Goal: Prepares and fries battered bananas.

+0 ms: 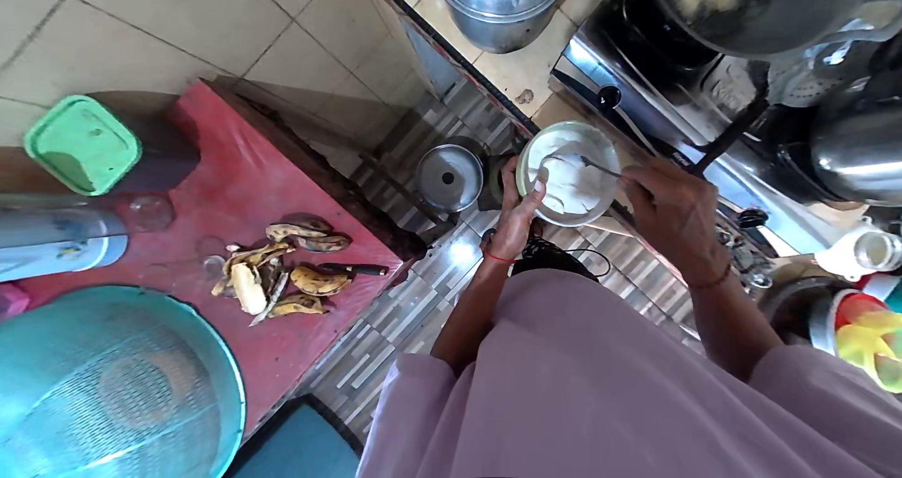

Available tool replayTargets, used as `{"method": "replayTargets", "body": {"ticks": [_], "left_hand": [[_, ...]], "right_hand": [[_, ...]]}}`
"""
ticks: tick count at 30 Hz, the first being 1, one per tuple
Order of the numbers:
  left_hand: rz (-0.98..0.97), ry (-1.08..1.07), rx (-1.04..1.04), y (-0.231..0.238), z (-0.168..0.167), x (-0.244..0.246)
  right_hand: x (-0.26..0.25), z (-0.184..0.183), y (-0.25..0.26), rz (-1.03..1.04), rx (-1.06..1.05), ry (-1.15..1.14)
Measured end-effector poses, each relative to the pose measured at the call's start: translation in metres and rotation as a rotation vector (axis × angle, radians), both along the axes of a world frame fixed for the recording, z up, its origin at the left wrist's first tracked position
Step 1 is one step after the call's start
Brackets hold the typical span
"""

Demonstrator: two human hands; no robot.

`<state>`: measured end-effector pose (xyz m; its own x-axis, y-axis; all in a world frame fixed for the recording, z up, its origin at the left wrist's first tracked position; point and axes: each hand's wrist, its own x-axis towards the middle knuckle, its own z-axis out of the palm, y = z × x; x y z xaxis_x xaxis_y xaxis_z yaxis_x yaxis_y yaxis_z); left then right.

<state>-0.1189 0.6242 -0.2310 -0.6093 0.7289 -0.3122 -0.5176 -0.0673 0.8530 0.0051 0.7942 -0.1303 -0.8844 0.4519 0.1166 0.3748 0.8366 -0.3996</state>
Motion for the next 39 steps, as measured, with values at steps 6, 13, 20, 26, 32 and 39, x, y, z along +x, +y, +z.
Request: {"method": "replayTargets", "body": {"ticks": [6,13,20,26,32,39], "left_hand": [[-0.009,-0.016,0.009,0.002,0.002,-0.002],[-0.038,-0.078,-0.023,-0.001,0.011,-0.005],[-0.042,-0.151,-0.079,0.002,0.010,-0.003],[-0.009,-0.152,-0.051,0.010,-0.004,-0.008],[-0.072,-0.090,-0.144,-0.002,0.009,-0.005],[-0.087,-0.104,-0.136,0.005,0.010,-0.006]], "right_hand": [[0.006,-0.004,0.009,0.012,0.040,0.001],[0.010,0.005,0.027,0.052,-0.095,-0.080],[0.007,-0.015,0.034,0.136,-0.145,-0.082],[0.002,-0.009,0.059,-0.100,-0.514,-0.260],[0.008,-0.022,0.083,-0.197,-0.768,-0.256],[0.007,-0.020,0.082,-0.193,-0.682,-0.222]]}}
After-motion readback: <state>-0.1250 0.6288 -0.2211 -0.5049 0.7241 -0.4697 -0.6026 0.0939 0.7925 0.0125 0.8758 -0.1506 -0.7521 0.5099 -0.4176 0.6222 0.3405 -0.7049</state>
